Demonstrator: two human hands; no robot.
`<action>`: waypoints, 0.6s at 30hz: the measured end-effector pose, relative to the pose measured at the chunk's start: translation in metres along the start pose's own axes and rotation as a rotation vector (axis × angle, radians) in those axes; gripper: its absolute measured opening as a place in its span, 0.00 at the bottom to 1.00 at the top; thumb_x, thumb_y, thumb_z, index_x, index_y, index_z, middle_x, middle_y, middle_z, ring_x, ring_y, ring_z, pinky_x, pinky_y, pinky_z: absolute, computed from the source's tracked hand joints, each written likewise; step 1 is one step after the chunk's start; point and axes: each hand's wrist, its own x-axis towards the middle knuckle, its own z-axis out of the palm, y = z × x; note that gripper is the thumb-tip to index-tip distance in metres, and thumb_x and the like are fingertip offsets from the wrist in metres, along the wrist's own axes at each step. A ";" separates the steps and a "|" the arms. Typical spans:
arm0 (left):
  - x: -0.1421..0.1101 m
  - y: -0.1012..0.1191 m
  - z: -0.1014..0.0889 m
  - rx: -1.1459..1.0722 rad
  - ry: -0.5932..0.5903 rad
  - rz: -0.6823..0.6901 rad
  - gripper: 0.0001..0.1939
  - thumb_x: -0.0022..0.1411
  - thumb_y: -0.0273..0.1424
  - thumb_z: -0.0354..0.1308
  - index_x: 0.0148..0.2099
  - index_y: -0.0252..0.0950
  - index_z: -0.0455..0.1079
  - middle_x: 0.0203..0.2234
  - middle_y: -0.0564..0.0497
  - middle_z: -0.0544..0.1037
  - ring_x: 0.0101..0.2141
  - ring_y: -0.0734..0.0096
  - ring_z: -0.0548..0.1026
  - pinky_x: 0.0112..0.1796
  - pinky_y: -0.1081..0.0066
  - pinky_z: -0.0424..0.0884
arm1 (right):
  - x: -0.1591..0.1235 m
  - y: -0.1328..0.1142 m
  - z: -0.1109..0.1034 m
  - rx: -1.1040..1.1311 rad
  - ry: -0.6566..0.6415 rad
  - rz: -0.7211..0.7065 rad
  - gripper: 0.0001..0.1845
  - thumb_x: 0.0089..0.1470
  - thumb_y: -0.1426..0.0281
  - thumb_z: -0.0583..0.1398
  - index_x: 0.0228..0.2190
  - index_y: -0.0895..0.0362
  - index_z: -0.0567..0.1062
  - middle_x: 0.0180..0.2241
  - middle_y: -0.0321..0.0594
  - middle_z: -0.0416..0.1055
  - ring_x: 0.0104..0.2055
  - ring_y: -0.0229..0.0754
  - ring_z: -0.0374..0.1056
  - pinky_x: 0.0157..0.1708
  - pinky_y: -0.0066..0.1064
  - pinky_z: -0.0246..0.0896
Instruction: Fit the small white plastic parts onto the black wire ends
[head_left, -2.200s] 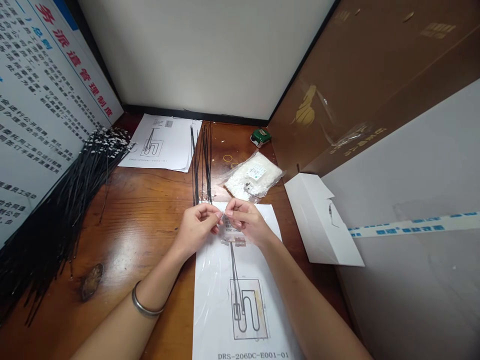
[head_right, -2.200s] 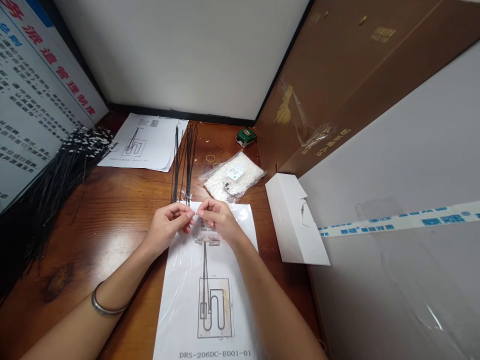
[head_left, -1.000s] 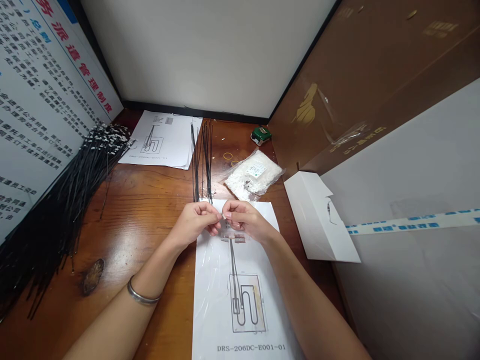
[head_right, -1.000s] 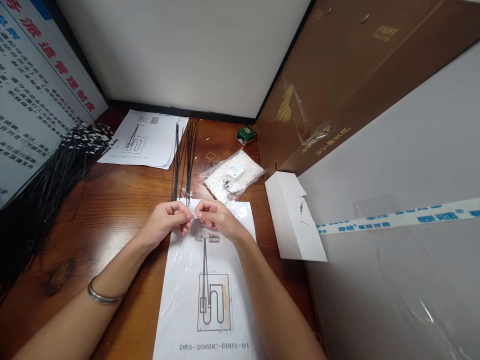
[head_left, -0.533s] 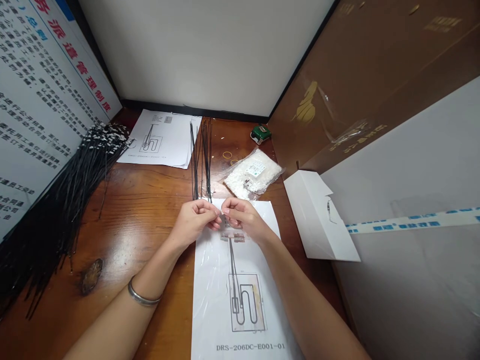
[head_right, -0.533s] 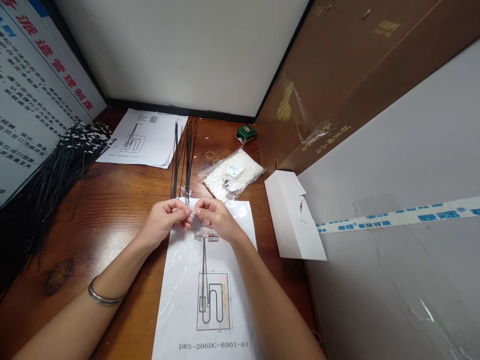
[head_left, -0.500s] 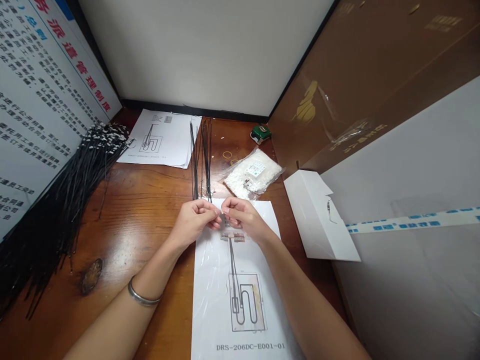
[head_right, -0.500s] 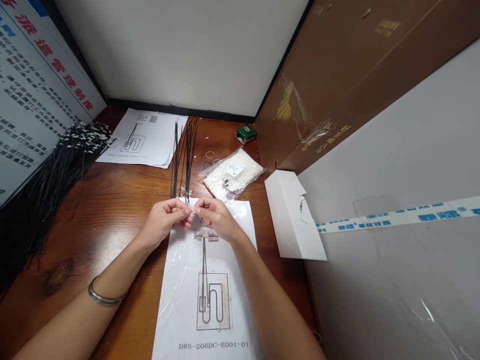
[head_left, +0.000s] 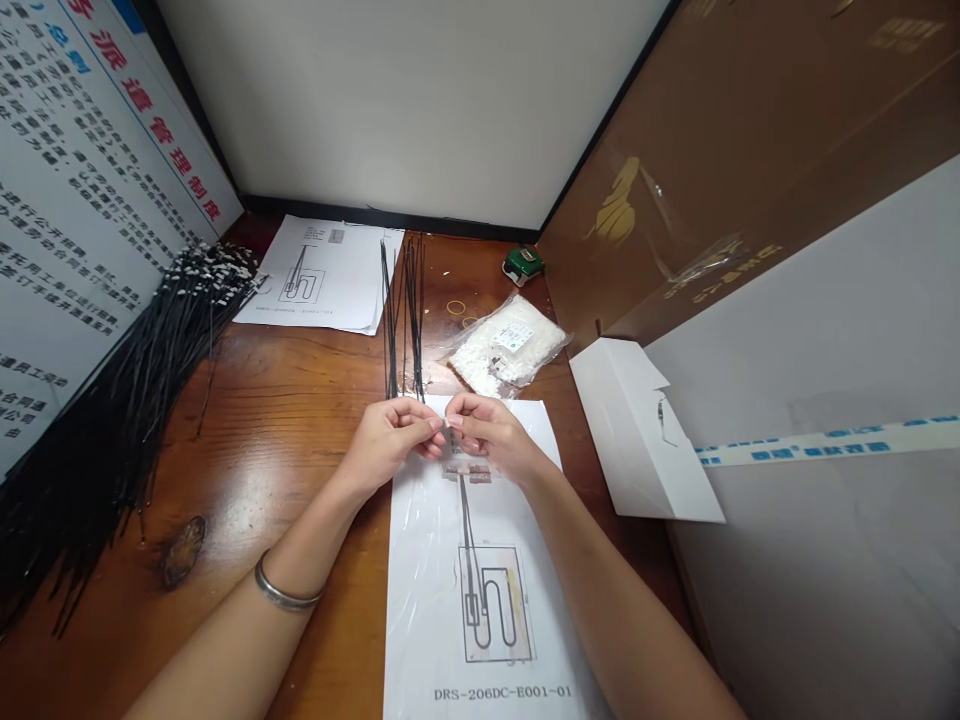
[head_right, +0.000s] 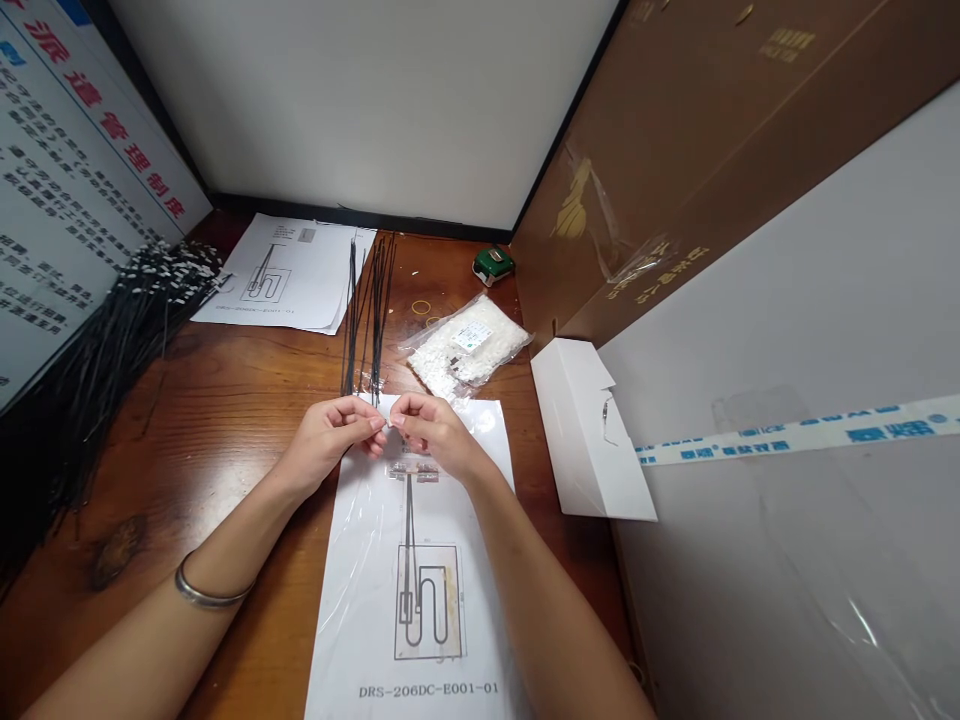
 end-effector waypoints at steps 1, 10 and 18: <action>0.000 0.000 0.000 0.001 -0.001 0.001 0.10 0.45 0.31 0.66 0.27 0.29 0.71 0.19 0.50 0.76 0.19 0.76 0.73 0.24 0.76 0.70 | 0.000 0.000 0.000 -0.004 -0.004 -0.003 0.13 0.46 0.63 0.63 0.22 0.58 0.68 0.16 0.28 0.56 0.16 0.29 0.44 0.17 0.26 0.34; 0.000 -0.002 0.000 0.019 -0.002 0.018 0.09 0.45 0.30 0.65 0.25 0.31 0.69 0.17 0.51 0.76 0.19 0.76 0.73 0.23 0.76 0.71 | -0.001 0.000 0.000 -0.072 -0.018 -0.045 0.14 0.47 0.61 0.63 0.22 0.57 0.66 0.15 0.26 0.53 0.16 0.29 0.44 0.17 0.26 0.35; 0.000 -0.004 0.002 0.058 0.041 0.012 0.05 0.45 0.26 0.63 0.25 0.31 0.69 0.17 0.51 0.76 0.19 0.76 0.74 0.23 0.76 0.71 | -0.002 0.005 0.002 -0.158 0.033 -0.097 0.13 0.48 0.62 0.62 0.22 0.57 0.66 0.15 0.27 0.55 0.16 0.29 0.45 0.17 0.25 0.37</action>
